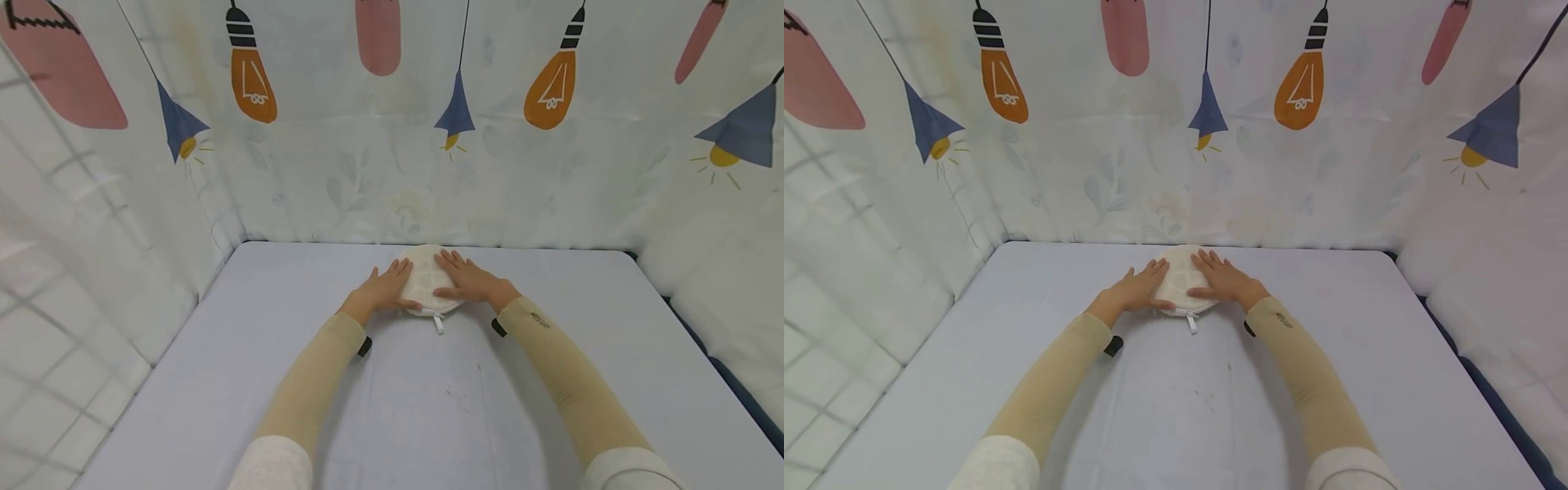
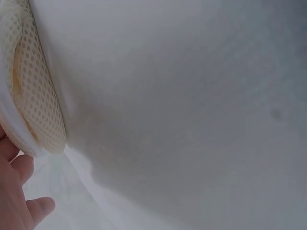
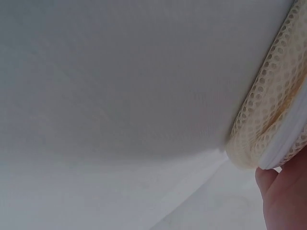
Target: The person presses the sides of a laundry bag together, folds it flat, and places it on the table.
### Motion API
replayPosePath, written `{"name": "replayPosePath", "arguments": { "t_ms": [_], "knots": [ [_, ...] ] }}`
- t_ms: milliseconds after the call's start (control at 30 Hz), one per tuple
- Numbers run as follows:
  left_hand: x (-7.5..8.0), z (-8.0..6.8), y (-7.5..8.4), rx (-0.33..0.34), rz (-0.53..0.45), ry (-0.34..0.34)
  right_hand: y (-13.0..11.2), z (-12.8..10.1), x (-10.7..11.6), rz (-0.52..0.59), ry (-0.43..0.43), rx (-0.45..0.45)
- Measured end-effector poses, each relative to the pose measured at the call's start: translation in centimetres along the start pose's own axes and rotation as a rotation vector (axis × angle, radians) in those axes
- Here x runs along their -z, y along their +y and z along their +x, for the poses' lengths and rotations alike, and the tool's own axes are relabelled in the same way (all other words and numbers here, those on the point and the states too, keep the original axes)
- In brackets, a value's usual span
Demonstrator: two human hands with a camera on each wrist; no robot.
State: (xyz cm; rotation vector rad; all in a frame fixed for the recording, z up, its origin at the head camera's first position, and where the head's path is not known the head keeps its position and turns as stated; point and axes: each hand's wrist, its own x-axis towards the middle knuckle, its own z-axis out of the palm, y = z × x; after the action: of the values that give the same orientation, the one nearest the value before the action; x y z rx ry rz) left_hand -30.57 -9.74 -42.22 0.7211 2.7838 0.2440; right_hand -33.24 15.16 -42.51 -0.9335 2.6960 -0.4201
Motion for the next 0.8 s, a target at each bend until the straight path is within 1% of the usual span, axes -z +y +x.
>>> {"name": "replayPosePath", "arguments": {
  "t_ms": [100, 233, 367, 600, 800],
  "knots": [
    [-0.1, -0.1, 0.1, 0.006, 0.002, 0.003, -0.1, 0.2, 0.0, -0.007, 0.005, -0.002],
    [-0.1, -0.1, 0.2, 0.01, 0.004, 0.0, 0.1, 0.5, 0.0, -0.034, -0.01, -0.014],
    [-0.1, 0.0, 0.4, 0.017, 0.009, -0.008, 0.2, 0.8, 0.1, -0.049, -0.049, -0.04],
    [-0.1, 0.2, 0.4, 0.018, 0.007, -0.022, 0.5, 1.4, 0.4, -0.077, -0.111, -0.057],
    [-0.4, 0.4, 0.2, 0.028, 0.026, -0.015, 0.4, 1.5, 0.2, -0.068, -0.12, -0.063]
  ]
}}
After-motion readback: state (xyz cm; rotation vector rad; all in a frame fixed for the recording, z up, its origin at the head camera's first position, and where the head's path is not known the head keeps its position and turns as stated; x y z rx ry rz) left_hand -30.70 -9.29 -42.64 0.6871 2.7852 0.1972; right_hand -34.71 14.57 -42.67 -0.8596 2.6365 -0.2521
